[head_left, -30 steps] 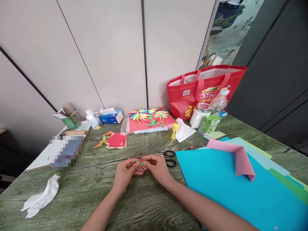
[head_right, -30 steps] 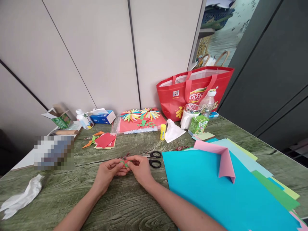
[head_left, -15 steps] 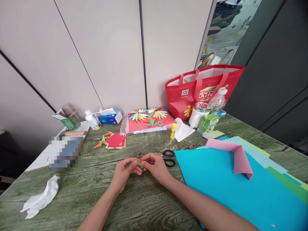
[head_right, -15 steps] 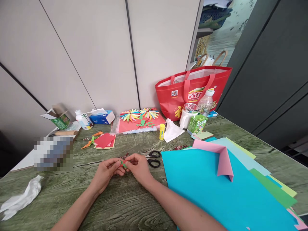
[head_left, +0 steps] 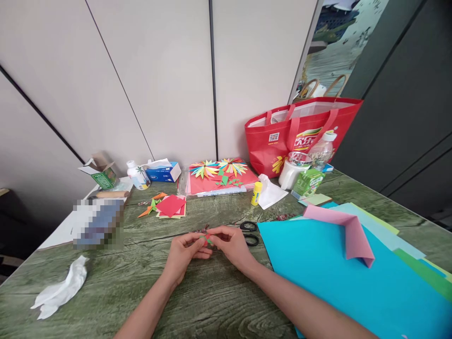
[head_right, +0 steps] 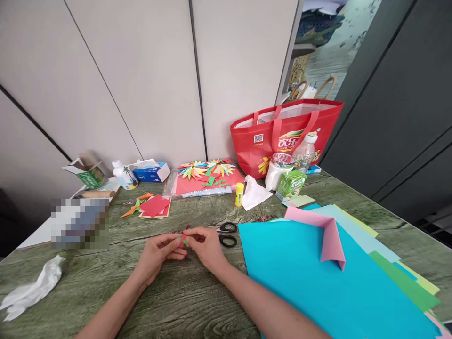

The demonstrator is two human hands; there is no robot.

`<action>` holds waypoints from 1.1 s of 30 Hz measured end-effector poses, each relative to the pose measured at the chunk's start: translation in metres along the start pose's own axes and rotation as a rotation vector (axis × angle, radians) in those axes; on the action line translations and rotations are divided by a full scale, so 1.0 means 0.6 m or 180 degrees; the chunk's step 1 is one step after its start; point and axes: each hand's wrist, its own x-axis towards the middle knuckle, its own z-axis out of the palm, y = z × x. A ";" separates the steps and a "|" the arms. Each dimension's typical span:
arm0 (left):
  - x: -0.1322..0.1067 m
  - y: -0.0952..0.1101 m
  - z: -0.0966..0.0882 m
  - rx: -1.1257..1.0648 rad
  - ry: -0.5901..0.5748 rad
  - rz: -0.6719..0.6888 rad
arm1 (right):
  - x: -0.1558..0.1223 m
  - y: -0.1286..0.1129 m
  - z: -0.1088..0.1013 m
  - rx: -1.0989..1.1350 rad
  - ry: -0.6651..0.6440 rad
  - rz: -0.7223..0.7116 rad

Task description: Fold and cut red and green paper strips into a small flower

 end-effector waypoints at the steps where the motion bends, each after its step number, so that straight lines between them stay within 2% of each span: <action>1: 0.000 0.001 0.000 0.0045 0.0022 0.0022 | 0.000 0.000 -0.001 -0.0042 -0.0016 -0.0016; 9: 0.004 -0.005 -0.002 0.0272 -0.0083 0.0250 | 0.007 0.015 -0.002 0.0022 -0.0137 0.0089; 18: 0.004 -0.005 0.003 0.0169 0.0065 0.0143 | 0.003 0.013 0.004 0.0267 -0.0251 0.0169; 24: 0.002 -0.003 0.002 -0.0047 -0.0053 0.0173 | 0.005 0.013 0.003 0.0536 -0.0339 0.0320; 28: 0.002 -0.005 0.002 -0.0087 -0.0048 0.0268 | 0.000 0.006 0.004 0.0338 -0.0370 0.0132; 33: 0.006 -0.007 -0.003 0.0406 0.0347 0.0748 | -0.006 -0.007 0.004 -0.0332 -0.0263 -0.0326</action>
